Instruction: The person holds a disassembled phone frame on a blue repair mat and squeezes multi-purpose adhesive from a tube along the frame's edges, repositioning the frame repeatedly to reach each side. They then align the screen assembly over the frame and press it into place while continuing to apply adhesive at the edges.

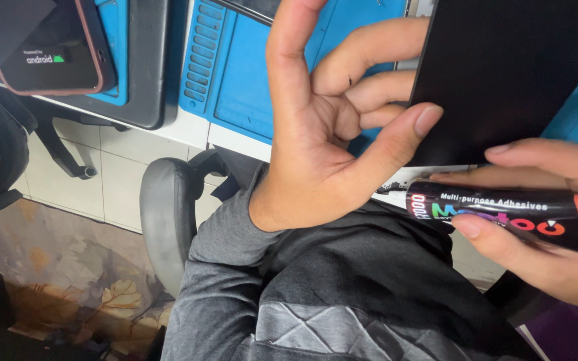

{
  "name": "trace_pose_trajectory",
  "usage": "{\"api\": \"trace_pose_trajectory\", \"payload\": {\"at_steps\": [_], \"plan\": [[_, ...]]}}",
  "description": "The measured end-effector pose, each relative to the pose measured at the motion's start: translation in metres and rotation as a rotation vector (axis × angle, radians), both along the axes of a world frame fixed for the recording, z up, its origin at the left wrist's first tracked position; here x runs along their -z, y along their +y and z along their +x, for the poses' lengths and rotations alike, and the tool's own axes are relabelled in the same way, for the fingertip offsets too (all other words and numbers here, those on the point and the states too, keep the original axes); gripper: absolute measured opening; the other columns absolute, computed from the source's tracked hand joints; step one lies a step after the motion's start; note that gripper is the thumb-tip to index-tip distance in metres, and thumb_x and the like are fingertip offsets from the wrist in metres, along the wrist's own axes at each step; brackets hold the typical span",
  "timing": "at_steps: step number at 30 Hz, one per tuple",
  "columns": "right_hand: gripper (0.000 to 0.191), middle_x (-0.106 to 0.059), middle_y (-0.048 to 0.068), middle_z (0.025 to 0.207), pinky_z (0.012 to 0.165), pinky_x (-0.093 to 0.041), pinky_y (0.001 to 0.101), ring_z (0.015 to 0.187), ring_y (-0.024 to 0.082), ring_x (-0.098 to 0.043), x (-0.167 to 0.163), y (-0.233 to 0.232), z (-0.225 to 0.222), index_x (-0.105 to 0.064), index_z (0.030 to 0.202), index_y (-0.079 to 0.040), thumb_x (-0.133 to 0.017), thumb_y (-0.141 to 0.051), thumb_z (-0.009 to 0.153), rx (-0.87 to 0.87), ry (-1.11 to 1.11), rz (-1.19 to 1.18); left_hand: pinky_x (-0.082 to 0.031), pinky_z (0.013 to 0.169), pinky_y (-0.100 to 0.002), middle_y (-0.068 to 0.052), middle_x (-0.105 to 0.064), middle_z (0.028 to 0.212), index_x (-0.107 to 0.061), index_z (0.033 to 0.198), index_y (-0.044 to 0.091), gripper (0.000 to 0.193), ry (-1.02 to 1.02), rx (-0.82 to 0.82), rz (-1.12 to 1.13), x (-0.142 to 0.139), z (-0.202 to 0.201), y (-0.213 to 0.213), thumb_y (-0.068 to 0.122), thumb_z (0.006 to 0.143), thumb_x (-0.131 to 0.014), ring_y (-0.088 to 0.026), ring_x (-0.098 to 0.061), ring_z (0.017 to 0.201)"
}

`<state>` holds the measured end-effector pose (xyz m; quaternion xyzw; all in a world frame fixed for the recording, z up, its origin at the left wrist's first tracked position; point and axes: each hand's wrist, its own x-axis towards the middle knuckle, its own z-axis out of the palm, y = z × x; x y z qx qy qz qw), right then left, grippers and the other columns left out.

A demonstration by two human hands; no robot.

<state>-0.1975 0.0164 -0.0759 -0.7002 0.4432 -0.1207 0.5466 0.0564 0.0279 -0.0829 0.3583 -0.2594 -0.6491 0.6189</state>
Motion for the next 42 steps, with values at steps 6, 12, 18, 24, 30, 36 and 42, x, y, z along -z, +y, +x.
{"api": "trace_pose_trajectory", "payload": {"at_steps": [6, 12, 18, 24, 30, 36, 42], "plan": [[0.048, -0.078, 0.008, 0.109, 0.083, -0.061, 0.0199, 0.095, 0.013, -0.078, -0.003, 0.000, 0.001, -0.047, 0.125, -0.002, -0.075, -0.013, 0.088, 0.031, -0.029, -0.058, -0.065, 0.102, -0.034, -0.028, -0.050, 0.148, 0.011, 0.157, 0.015, 0.099, -0.012, 0.001, -0.014, 0.003, 0.001, -0.001, -0.018, 0.100, -0.063, -0.026, -0.071, 0.116], [0.047, -0.079, 0.014, 0.101, 0.086, -0.057, 0.0270, 0.088, 0.016, -0.077, -0.004, -0.003, 0.001, -0.056, 0.117, -0.001, -0.078, -0.004, 0.075, -0.082, 0.124, -0.140, -0.066, 0.101, -0.034, -0.028, -0.051, 0.148, 0.011, 0.157, 0.014, 0.098, -0.024, -0.001, -0.036, 0.004, 0.001, 0.000, -0.018, 0.101, -0.063, -0.026, -0.072, 0.116], [0.043, -0.080, 0.011, 0.100, 0.088, -0.056, 0.0271, 0.089, 0.014, -0.077, -0.005, -0.003, -0.004, -0.059, 0.115, -0.004, -0.079, -0.004, 0.077, -0.130, 0.142, -0.157, -0.066, 0.100, -0.034, -0.028, -0.051, 0.147, 0.009, 0.157, 0.014, 0.098, -0.037, 0.005, 0.011, -0.002, 0.001, 0.000, -0.018, 0.099, -0.063, -0.027, -0.071, 0.115], [0.051, -0.077, 0.010, 0.108, 0.089, -0.058, 0.0229, 0.095, 0.012, -0.076, -0.002, -0.001, -0.001, -0.048, 0.126, 0.002, -0.075, -0.010, 0.084, 0.010, 0.000, -0.055, -0.065, 0.100, -0.032, -0.027, -0.052, 0.148, 0.010, 0.157, 0.015, 0.098, -0.022, 0.004, 0.020, -0.003, 0.002, 0.000, -0.018, 0.100, -0.063, -0.026, -0.071, 0.116], [0.053, -0.078, 0.011, 0.105, 0.081, -0.061, 0.0236, 0.093, 0.014, -0.078, -0.003, 0.000, 0.005, -0.049, 0.126, -0.002, -0.078, -0.012, 0.082, 0.073, 0.003, 0.019, -0.066, 0.101, -0.031, -0.026, -0.051, 0.150, 0.013, 0.156, 0.017, 0.099, -0.032, 0.031, -0.030, 0.001, 0.004, -0.001, -0.017, 0.103, -0.063, -0.025, -0.072, 0.118], [0.050, -0.077, 0.012, 0.107, 0.082, -0.061, 0.0239, 0.096, 0.016, -0.078, -0.004, 0.000, 0.009, -0.048, 0.123, -0.003, -0.078, -0.012, 0.083, 0.037, -0.036, -0.068, -0.066, 0.100, -0.033, -0.028, -0.050, 0.150, 0.013, 0.157, 0.017, 0.100, -0.007, 0.013, -0.017, 0.001, 0.003, 0.000, -0.018, 0.102, -0.063, -0.026, -0.072, 0.117], [0.047, -0.077, 0.012, 0.107, 0.081, -0.062, 0.0235, 0.096, 0.016, -0.079, -0.005, -0.003, 0.007, -0.049, 0.122, -0.003, -0.075, -0.012, 0.085, 0.001, -0.079, -0.033, -0.065, 0.101, -0.033, -0.028, -0.050, 0.150, 0.011, 0.157, 0.016, 0.098, -0.021, 0.016, 0.009, -0.002, 0.003, 0.000, -0.018, 0.100, -0.062, -0.027, -0.071, 0.118]]}}
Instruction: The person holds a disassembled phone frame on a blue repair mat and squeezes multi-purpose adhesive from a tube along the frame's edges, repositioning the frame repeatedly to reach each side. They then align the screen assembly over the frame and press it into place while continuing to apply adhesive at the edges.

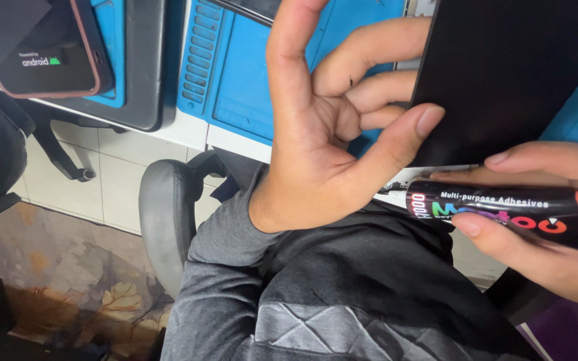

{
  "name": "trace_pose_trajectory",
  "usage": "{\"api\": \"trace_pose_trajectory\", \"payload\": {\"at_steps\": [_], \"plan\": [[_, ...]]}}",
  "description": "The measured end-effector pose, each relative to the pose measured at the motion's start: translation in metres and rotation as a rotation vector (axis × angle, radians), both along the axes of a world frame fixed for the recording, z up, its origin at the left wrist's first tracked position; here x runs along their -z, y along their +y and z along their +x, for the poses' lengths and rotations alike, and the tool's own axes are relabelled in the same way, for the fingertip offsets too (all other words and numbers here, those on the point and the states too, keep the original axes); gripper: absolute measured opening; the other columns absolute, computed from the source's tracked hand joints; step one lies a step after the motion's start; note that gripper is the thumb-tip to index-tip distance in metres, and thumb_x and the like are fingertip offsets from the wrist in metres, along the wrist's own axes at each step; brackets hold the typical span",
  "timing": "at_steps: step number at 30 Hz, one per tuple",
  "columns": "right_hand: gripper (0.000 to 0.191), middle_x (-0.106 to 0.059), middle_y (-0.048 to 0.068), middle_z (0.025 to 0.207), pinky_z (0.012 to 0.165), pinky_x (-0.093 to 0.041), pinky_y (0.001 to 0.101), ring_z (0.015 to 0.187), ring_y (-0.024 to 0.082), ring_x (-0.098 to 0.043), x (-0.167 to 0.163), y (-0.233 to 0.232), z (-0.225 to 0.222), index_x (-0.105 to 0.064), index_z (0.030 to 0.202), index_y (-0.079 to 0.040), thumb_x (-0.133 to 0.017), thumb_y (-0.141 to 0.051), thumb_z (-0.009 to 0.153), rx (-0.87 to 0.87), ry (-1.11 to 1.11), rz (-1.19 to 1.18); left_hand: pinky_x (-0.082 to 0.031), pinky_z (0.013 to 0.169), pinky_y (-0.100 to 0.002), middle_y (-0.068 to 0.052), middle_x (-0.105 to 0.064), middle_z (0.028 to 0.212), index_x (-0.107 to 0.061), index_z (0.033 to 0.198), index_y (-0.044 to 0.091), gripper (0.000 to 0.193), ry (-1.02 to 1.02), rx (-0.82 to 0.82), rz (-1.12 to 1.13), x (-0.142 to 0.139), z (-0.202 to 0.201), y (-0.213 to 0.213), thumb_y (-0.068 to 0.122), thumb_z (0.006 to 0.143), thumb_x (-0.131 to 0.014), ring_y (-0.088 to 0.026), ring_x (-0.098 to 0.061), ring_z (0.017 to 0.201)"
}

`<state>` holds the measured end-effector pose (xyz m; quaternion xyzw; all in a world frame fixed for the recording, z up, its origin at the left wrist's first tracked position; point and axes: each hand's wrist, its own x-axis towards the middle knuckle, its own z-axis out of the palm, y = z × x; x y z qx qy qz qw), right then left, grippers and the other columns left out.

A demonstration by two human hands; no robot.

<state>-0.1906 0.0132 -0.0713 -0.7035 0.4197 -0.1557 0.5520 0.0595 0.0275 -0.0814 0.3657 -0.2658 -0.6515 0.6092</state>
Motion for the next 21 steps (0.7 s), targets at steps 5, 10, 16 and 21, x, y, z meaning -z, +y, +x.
{"api": "trace_pose_trajectory", "payload": {"at_steps": [5, 10, 16, 21], "plan": [[0.046, -0.078, 0.013, 0.108, 0.088, -0.061, 0.0261, 0.100, 0.018, -0.078, -0.001, -0.001, -0.005, -0.049, 0.123, -0.002, -0.074, -0.009, 0.084, -0.009, 0.048, 0.011, -0.065, 0.103, -0.032, -0.026, -0.050, 0.151, 0.012, 0.156, 0.017, 0.098, -0.011, 0.035, -0.022, 0.000, 0.004, 0.000, -0.017, 0.103, -0.062, -0.025, -0.071, 0.120], [0.048, -0.078, 0.015, 0.106, 0.089, -0.061, 0.0283, 0.098, 0.020, -0.079, -0.002, -0.001, -0.009, -0.048, 0.121, -0.002, -0.075, -0.006, 0.082, 0.024, 0.125, 0.054, -0.064, 0.102, -0.031, -0.025, -0.050, 0.150, 0.013, 0.155, 0.017, 0.098, -0.037, 0.038, -0.028, 0.001, 0.004, 0.001, -0.016, 0.103, -0.063, -0.025, -0.071, 0.120], [0.047, -0.076, 0.016, 0.107, 0.086, -0.064, 0.0271, 0.100, 0.020, -0.079, 0.000, 0.001, -0.012, -0.044, 0.123, -0.005, -0.073, -0.009, 0.086, 0.066, 0.030, 0.065, -0.064, 0.102, -0.032, -0.026, -0.050, 0.149, 0.012, 0.155, 0.017, 0.098, -0.037, 0.020, -0.020, 0.000, 0.002, 0.001, -0.017, 0.102, -0.062, -0.026, -0.070, 0.119], [0.048, -0.077, 0.017, 0.106, 0.087, -0.064, 0.0290, 0.097, 0.021, -0.080, -0.002, 0.001, -0.014, -0.044, 0.123, -0.004, -0.073, -0.007, 0.084, 0.075, 0.064, 0.102, -0.064, 0.101, -0.032, -0.026, -0.050, 0.148, 0.012, 0.155, 0.017, 0.098, -0.029, 0.016, -0.019, -0.001, 0.001, 0.001, -0.017, 0.102, -0.062, -0.026, -0.070, 0.118]]}}
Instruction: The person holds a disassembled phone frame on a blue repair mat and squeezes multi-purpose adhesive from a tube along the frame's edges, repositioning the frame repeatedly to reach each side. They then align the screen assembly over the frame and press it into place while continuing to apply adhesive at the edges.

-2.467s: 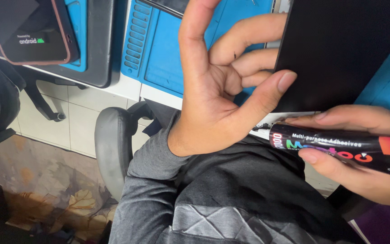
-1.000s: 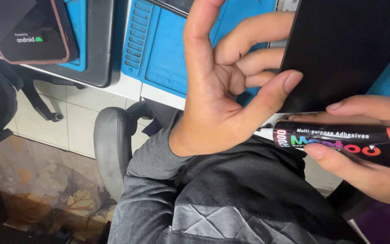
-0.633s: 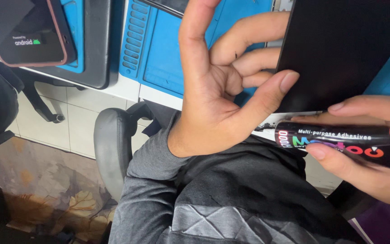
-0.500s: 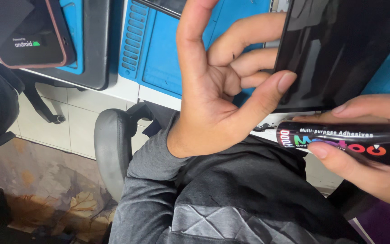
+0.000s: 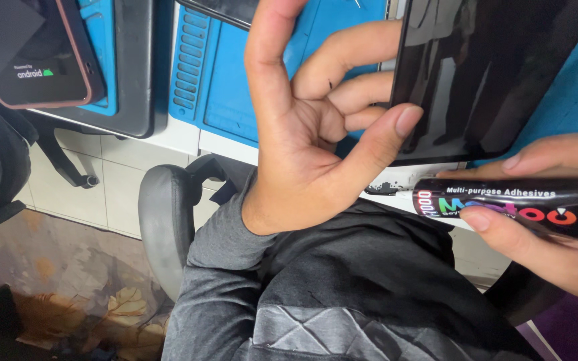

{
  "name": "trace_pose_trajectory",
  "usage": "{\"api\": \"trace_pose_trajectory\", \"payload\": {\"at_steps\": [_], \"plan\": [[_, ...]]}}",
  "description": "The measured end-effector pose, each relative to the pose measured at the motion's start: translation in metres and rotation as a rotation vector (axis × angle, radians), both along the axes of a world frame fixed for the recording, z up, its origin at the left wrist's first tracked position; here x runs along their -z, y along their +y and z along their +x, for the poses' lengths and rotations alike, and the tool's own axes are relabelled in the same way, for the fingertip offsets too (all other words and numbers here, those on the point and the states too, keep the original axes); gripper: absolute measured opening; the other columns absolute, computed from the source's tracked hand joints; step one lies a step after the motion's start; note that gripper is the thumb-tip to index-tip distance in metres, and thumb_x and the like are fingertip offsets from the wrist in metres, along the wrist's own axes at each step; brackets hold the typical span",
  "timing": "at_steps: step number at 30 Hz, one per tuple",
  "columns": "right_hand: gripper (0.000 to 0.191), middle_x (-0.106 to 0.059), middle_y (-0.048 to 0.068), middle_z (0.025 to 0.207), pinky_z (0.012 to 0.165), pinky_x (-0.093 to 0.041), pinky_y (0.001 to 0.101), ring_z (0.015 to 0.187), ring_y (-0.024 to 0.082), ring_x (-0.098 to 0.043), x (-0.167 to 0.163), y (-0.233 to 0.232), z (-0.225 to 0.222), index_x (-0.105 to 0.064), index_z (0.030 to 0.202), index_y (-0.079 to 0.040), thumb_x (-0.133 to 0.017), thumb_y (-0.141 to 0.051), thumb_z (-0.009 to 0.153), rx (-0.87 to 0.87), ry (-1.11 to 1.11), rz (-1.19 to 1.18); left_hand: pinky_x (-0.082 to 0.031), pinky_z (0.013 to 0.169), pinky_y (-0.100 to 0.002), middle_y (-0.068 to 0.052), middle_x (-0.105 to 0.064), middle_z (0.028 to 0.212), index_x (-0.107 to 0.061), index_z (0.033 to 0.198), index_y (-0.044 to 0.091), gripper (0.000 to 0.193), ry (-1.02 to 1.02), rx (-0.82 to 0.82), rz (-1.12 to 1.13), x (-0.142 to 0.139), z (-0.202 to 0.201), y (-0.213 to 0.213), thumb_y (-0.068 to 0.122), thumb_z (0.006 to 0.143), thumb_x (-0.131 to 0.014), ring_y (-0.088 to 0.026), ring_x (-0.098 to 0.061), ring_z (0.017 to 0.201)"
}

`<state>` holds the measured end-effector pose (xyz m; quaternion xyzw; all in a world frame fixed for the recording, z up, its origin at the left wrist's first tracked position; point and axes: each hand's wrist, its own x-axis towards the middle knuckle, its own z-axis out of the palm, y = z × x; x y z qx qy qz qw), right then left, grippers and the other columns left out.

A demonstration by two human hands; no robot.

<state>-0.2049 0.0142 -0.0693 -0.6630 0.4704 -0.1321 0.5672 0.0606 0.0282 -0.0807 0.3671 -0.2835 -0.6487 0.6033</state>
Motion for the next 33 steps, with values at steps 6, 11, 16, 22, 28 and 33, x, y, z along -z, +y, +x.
{"api": "trace_pose_trajectory", "payload": {"at_steps": [6, 11, 16, 22, 28, 33], "plan": [[0.050, -0.077, 0.016, 0.102, 0.089, -0.063, 0.0285, 0.096, 0.020, -0.079, -0.0044, -0.0017, -0.0011, -0.043, 0.123, -0.001, -0.073, -0.006, 0.084, 0.004, 0.064, -0.029, -0.064, 0.101, -0.032, -0.026, -0.050, 0.148, 0.012, 0.155, 0.017, 0.097, -0.010, -0.002, -0.001, 0.0001, 0.0004, -0.0002, -0.017, 0.102, -0.062, -0.026, -0.071, 0.118], [0.050, -0.078, 0.016, 0.103, 0.088, -0.061, 0.0275, 0.095, 0.019, -0.079, -0.0067, -0.0041, -0.0029, -0.045, 0.122, 0.000, -0.074, -0.008, 0.083, -0.049, 0.101, -0.075, -0.063, 0.101, -0.032, -0.025, -0.050, 0.147, 0.011, 0.155, 0.017, 0.097, -0.007, -0.016, 0.011, -0.0003, -0.0002, -0.0005, -0.017, 0.101, -0.062, -0.026, -0.070, 0.118], [0.050, -0.078, 0.013, 0.103, 0.088, -0.061, 0.0249, 0.094, 0.016, -0.079, -0.0039, -0.0066, -0.0053, -0.044, 0.122, 0.000, -0.074, -0.010, 0.084, -0.037, 0.064, -0.046, -0.063, 0.101, -0.033, -0.025, -0.050, 0.147, 0.012, 0.155, 0.017, 0.097, 0.001, -0.015, 0.013, -0.0013, 0.0001, -0.0007, -0.017, 0.101, -0.062, -0.026, -0.070, 0.118], [0.049, -0.078, 0.015, 0.105, 0.089, -0.062, 0.0269, 0.097, 0.019, -0.079, 0.0002, -0.0024, -0.0024, -0.047, 0.122, 0.000, -0.075, -0.007, 0.083, -0.023, 0.067, -0.044, -0.063, 0.100, -0.033, -0.026, -0.050, 0.147, 0.012, 0.155, 0.017, 0.097, -0.004, -0.017, 0.016, -0.0022, 0.0002, -0.0004, -0.017, 0.101, -0.062, -0.027, -0.070, 0.118], [0.050, -0.077, 0.015, 0.106, 0.090, -0.062, 0.0273, 0.099, 0.018, -0.079, -0.0033, -0.0027, -0.0013, -0.043, 0.124, -0.002, -0.074, -0.008, 0.084, -0.021, 0.046, -0.050, -0.063, 0.100, -0.032, -0.025, -0.050, 0.147, 0.012, 0.155, 0.017, 0.098, 0.009, -0.016, 0.024, -0.0032, 0.0004, -0.0001, -0.017, 0.101, -0.062, -0.026, -0.070, 0.118], [0.050, -0.078, 0.015, 0.106, 0.088, -0.062, 0.0270, 0.097, 0.019, -0.080, -0.0059, -0.0056, -0.0031, -0.044, 0.123, -0.003, -0.075, -0.008, 0.084, -0.020, 0.050, -0.039, -0.063, 0.099, -0.032, -0.025, -0.051, 0.146, 0.012, 0.154, 0.018, 0.098, -0.010, -0.018, 0.022, -0.0035, 0.0006, -0.0010, -0.018, 0.100, -0.062, -0.026, -0.070, 0.117]]}}
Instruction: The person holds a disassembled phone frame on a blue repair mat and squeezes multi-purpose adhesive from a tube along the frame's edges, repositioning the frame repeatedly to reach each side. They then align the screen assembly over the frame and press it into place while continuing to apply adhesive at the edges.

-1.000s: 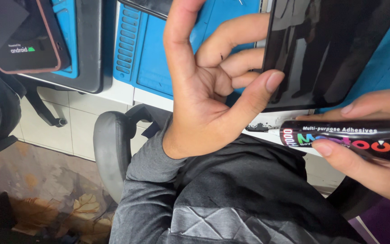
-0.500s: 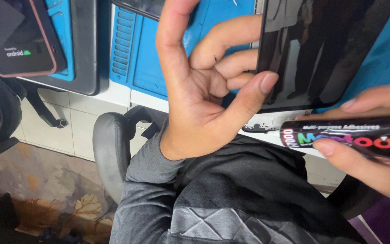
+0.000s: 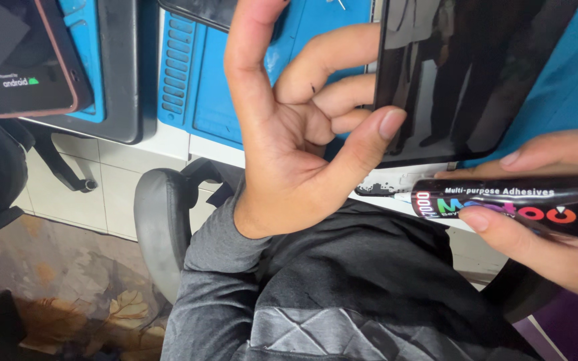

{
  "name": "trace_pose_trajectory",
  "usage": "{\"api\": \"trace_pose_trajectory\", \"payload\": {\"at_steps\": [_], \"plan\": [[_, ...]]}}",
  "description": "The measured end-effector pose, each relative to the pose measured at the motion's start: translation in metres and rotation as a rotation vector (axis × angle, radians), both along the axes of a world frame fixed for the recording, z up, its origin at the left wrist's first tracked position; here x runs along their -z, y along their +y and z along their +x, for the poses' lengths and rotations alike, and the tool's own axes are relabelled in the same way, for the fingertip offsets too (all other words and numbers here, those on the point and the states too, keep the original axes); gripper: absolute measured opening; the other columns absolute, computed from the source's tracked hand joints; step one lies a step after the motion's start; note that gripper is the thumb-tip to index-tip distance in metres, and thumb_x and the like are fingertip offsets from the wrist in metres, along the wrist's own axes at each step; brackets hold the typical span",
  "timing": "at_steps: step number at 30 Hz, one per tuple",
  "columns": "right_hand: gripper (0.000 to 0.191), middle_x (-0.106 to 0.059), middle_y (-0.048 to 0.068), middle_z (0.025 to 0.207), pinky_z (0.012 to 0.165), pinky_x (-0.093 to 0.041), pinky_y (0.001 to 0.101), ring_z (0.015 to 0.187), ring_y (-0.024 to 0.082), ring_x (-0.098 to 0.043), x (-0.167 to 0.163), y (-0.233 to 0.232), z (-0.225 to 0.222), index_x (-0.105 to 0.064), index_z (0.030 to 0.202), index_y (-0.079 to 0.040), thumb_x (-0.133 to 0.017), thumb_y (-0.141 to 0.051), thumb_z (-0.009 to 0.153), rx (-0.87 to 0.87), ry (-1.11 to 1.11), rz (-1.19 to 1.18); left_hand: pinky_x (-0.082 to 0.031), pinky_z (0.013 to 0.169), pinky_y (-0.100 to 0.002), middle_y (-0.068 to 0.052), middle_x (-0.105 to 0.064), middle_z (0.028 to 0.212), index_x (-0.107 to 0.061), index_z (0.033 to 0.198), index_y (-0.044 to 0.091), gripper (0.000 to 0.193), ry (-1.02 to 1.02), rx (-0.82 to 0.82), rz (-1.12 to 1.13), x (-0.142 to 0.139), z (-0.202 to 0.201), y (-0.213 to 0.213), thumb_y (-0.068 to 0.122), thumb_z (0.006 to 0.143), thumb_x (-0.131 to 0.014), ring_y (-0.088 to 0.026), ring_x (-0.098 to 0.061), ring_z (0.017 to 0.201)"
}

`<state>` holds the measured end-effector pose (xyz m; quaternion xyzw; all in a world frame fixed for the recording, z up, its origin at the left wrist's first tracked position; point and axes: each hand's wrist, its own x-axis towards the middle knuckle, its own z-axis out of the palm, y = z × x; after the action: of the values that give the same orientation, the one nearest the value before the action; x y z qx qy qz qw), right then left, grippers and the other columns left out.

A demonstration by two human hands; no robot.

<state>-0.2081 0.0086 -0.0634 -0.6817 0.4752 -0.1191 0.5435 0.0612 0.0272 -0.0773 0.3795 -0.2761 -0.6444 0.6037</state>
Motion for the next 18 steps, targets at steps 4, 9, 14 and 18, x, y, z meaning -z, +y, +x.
{"api": "trace_pose_trajectory", "payload": {"at_steps": [4, 9, 14, 18], "plan": [[0.049, -0.079, 0.015, 0.102, 0.086, -0.060, 0.0278, 0.092, 0.019, -0.080, -0.0009, -0.0017, -0.0030, -0.046, 0.120, -0.003, -0.075, -0.007, 0.080, -0.068, 0.060, -0.059, -0.064, 0.099, -0.032, -0.025, -0.051, 0.145, 0.013, 0.154, 0.018, 0.099, -0.014, -0.006, -0.003, -0.0003, -0.0012, -0.0001, -0.018, 0.100, -0.062, -0.026, -0.070, 0.117], [0.052, -0.078, 0.014, 0.104, 0.089, -0.061, 0.0255, 0.096, 0.018, -0.080, 0.0019, -0.0033, -0.0050, -0.044, 0.123, -0.001, -0.075, -0.009, 0.083, -0.042, 0.052, -0.037, -0.064, 0.098, -0.032, -0.025, -0.051, 0.145, 0.013, 0.154, 0.018, 0.100, -0.015, -0.009, 0.006, -0.0009, -0.0011, 0.0005, -0.018, 0.100, -0.062, -0.026, -0.071, 0.117], [0.049, -0.078, 0.014, 0.105, 0.089, -0.061, 0.0259, 0.098, 0.018, -0.079, 0.0028, -0.0014, -0.0036, -0.044, 0.123, -0.001, -0.074, -0.009, 0.084, -0.024, 0.003, -0.023, -0.064, 0.097, -0.032, -0.025, -0.051, 0.145, 0.013, 0.154, 0.018, 0.100, -0.016, -0.004, 0.007, -0.0011, -0.0006, 0.0006, -0.018, 0.100, -0.062, -0.026, -0.071, 0.117], [0.051, -0.079, 0.014, 0.103, 0.088, -0.061, 0.0272, 0.095, 0.018, -0.080, 0.0012, -0.0023, -0.0025, -0.047, 0.121, -0.002, -0.077, -0.008, 0.081, -0.042, 0.090, -0.053, -0.064, 0.098, -0.033, -0.025, -0.051, 0.145, 0.013, 0.154, 0.018, 0.100, -0.016, 0.000, 0.012, -0.0009, 0.0002, 0.0002, -0.018, 0.100, -0.062, -0.026, -0.071, 0.117]]}}
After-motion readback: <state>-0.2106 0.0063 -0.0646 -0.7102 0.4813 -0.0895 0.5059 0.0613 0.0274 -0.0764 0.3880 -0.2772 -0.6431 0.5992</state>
